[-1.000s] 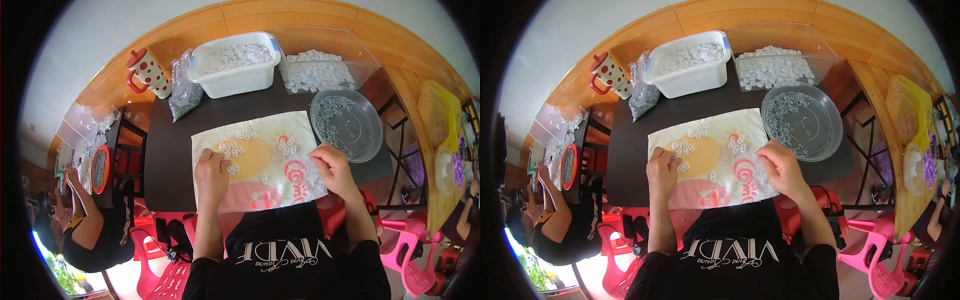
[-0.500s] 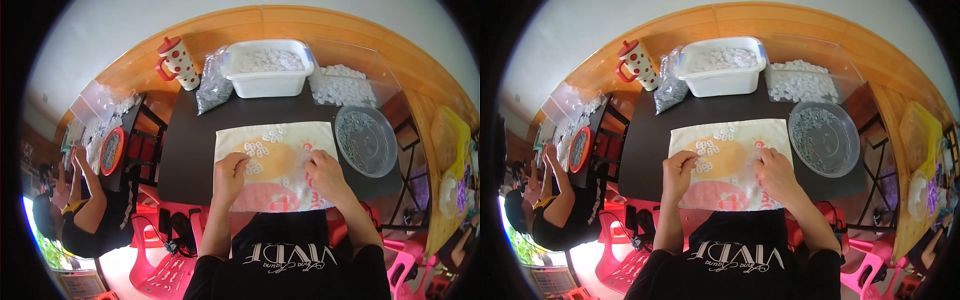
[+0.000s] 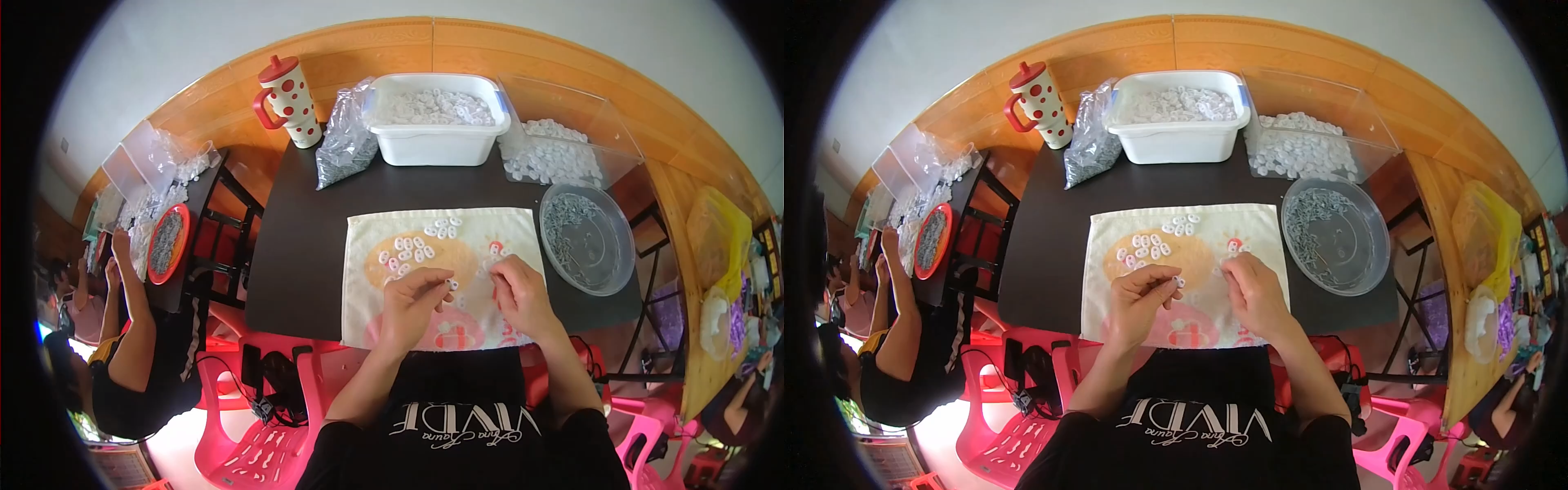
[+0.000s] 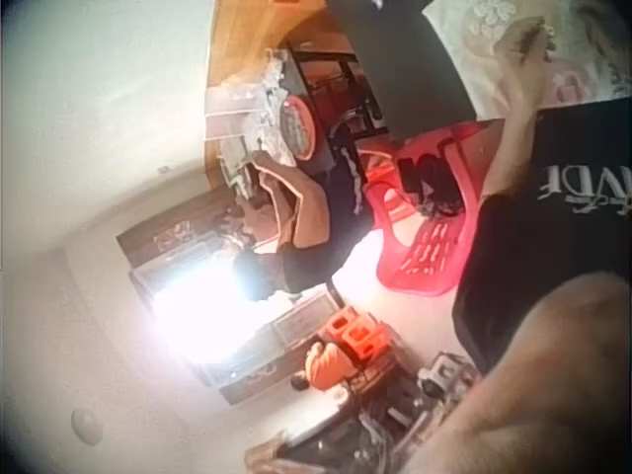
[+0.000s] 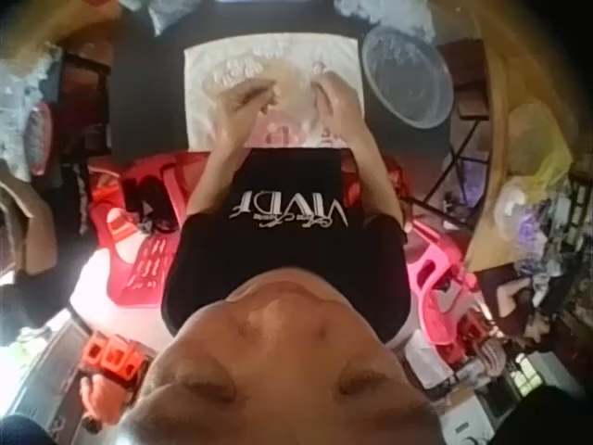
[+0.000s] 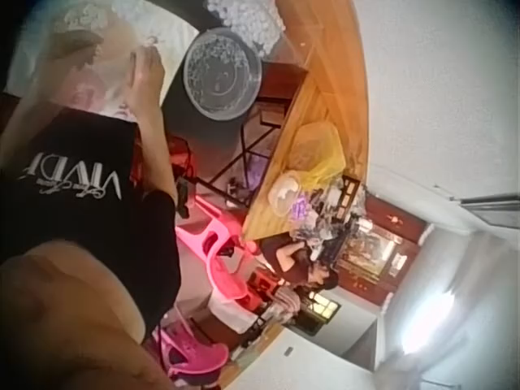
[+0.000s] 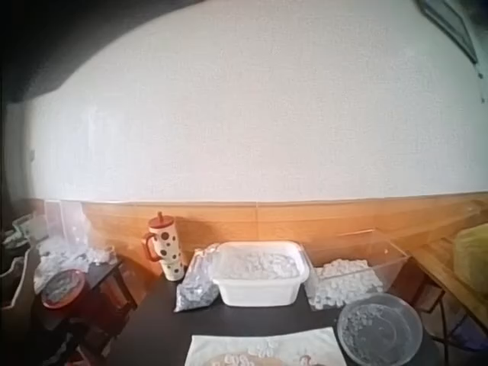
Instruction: Sorting and inspecting white plastic components at a table.
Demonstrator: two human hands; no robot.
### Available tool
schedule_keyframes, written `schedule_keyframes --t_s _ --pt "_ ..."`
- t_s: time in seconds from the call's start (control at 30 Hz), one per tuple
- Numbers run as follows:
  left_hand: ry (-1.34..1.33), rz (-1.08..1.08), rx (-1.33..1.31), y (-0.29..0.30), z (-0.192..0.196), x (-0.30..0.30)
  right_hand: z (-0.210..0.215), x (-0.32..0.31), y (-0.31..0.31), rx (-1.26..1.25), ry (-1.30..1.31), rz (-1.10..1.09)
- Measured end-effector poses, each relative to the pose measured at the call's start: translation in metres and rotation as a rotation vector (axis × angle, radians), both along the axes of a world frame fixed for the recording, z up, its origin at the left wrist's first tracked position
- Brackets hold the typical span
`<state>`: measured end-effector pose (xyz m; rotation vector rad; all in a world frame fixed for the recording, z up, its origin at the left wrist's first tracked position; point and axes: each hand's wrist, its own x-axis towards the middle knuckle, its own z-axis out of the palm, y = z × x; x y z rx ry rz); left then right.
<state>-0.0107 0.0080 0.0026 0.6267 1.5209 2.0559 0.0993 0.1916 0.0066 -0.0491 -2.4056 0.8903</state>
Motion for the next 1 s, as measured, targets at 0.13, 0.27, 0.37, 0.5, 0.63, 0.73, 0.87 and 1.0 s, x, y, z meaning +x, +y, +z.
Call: schedule_keyframes --t_s 0.13,0.27,0.37,0.5,0.63,0.73,0.87,1.0 --pt "-0.038 -0.035 0.035 0.008 -0.008 0.011 0.000 0.000 -0.005 -0.015 0.035 0.019" --pt "-0.048 -0.035 0.012 0.010 -0.015 0.018 -0.006 0.009 -0.009 -0.390 0.000 0.080" --pt "-0.014 -0.010 0.034 0.010 -0.020 0.024 0.000 0.005 -0.019 -0.786 -0.050 0.092" --pt "0.086 0.005 0.060 0.008 -0.022 0.025 -0.002 -0.008 -0.034 -0.836 0.012 0.146" --pt "0.092 0.025 0.105 0.006 -0.027 0.024 -0.001 -0.010 -0.038 -0.907 -0.018 0.168" --pt "0.101 0.029 0.103 0.006 -0.027 0.024 -0.003 -0.011 -0.039 -0.865 -0.011 0.173" --pt "0.093 0.020 0.123 0.005 -0.025 0.025 -0.001 -0.011 -0.043 -0.877 -0.002 0.172" --pt "0.083 0.023 0.144 0.004 -0.025 0.025 -0.001 -0.012 -0.045 -0.887 0.017 0.168"
